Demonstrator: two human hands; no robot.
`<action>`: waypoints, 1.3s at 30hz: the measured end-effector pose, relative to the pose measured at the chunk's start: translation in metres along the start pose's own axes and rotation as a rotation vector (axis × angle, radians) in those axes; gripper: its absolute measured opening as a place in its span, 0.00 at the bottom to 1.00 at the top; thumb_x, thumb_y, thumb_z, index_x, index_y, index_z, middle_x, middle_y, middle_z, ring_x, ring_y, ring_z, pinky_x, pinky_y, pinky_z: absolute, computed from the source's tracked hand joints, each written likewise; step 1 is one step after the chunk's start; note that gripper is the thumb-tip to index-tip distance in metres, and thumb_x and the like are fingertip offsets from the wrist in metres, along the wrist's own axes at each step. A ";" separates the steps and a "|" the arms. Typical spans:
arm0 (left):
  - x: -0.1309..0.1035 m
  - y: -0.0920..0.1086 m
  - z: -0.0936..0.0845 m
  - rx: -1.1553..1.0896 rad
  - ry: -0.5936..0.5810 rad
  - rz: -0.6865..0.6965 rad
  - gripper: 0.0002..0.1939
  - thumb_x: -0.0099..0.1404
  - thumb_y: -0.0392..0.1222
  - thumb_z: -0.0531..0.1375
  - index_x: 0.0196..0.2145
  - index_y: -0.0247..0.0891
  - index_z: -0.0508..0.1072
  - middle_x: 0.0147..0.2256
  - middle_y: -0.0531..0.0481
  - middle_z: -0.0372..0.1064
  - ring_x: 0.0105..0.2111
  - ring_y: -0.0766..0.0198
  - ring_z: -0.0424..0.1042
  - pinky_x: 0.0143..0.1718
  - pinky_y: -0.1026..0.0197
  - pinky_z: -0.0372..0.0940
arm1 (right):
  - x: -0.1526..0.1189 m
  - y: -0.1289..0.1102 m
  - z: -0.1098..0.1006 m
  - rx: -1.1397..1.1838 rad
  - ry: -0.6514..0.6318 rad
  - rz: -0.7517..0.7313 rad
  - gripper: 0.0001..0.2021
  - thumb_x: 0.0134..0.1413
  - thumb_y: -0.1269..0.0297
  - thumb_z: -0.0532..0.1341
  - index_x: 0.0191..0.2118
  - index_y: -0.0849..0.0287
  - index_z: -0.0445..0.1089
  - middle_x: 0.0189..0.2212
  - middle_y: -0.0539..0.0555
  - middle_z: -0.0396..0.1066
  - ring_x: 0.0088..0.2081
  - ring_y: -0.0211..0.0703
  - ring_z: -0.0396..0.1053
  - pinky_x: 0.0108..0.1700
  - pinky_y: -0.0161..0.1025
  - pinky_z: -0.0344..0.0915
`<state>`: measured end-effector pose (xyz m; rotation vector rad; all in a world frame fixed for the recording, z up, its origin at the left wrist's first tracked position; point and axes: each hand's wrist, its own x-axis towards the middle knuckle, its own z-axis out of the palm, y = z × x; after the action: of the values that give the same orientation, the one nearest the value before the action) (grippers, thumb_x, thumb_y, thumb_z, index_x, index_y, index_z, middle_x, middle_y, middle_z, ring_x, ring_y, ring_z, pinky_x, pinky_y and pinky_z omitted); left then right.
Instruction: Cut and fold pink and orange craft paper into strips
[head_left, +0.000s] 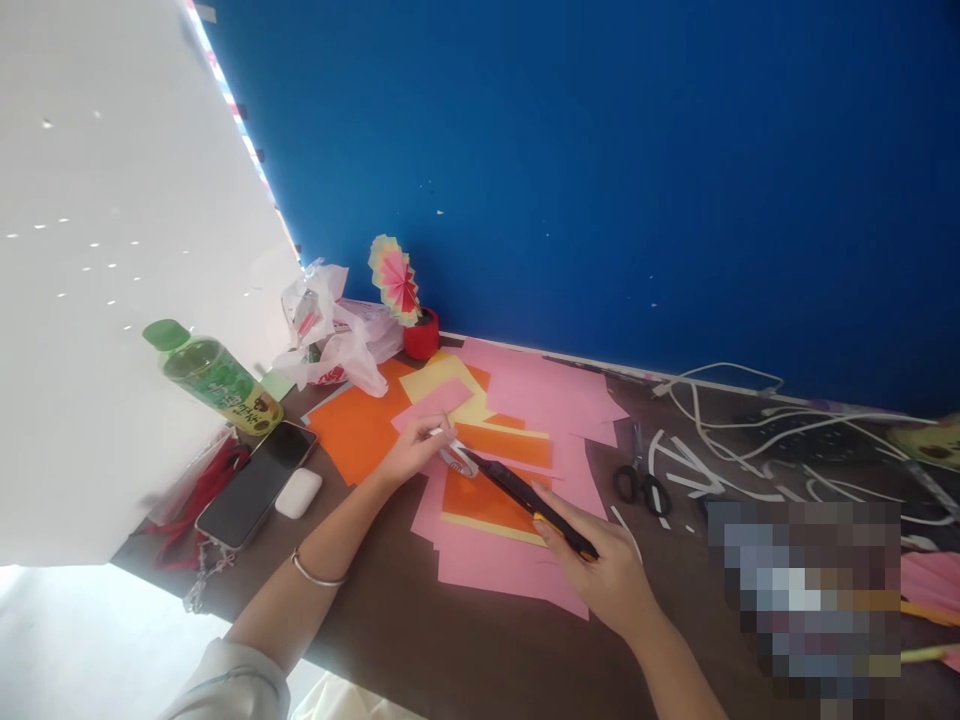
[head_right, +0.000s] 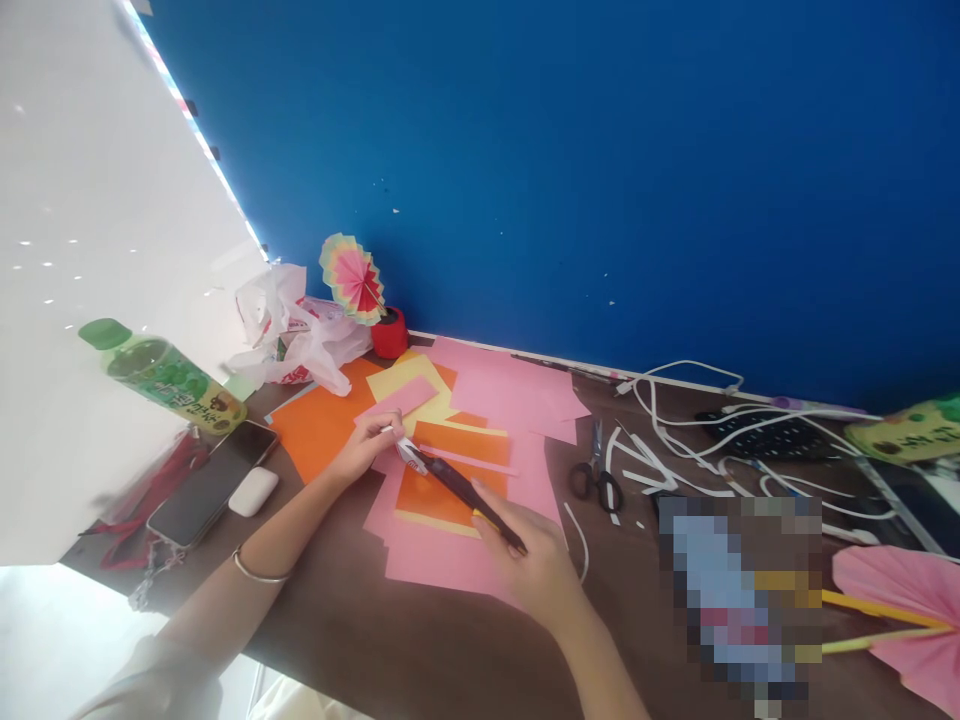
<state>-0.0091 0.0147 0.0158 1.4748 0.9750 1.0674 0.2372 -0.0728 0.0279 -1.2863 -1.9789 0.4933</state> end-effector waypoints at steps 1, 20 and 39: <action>0.000 0.000 0.000 0.005 -0.003 0.006 0.20 0.58 0.54 0.56 0.18 0.36 0.60 0.22 0.55 0.53 0.24 0.68 0.56 0.30 0.63 0.53 | 0.000 0.000 0.000 -0.005 -0.005 0.000 0.16 0.54 0.66 0.58 0.49 0.58 0.70 0.40 0.56 0.75 0.32 0.41 0.75 0.32 0.31 0.72; 0.000 -0.003 -0.001 0.032 -0.007 0.035 0.19 0.59 0.53 0.56 0.20 0.35 0.62 0.23 0.55 0.54 0.24 0.68 0.57 0.31 0.63 0.54 | 0.004 -0.005 -0.003 -0.018 -0.011 -0.030 0.16 0.55 0.64 0.56 0.48 0.59 0.71 0.35 0.56 0.77 0.31 0.41 0.75 0.30 0.32 0.71; 0.003 0.000 0.010 0.064 0.077 0.033 0.23 0.56 0.55 0.59 0.15 0.36 0.60 0.19 0.56 0.53 0.23 0.69 0.58 0.28 0.62 0.57 | -0.001 -0.013 -0.019 -0.197 -0.097 -0.123 0.20 0.58 0.63 0.52 0.56 0.56 0.63 0.26 0.53 0.73 0.22 0.35 0.67 0.30 0.31 0.68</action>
<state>0.0019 0.0151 0.0156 1.5151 1.0506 1.1328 0.2430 -0.0807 0.0488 -1.2684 -2.2175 0.3127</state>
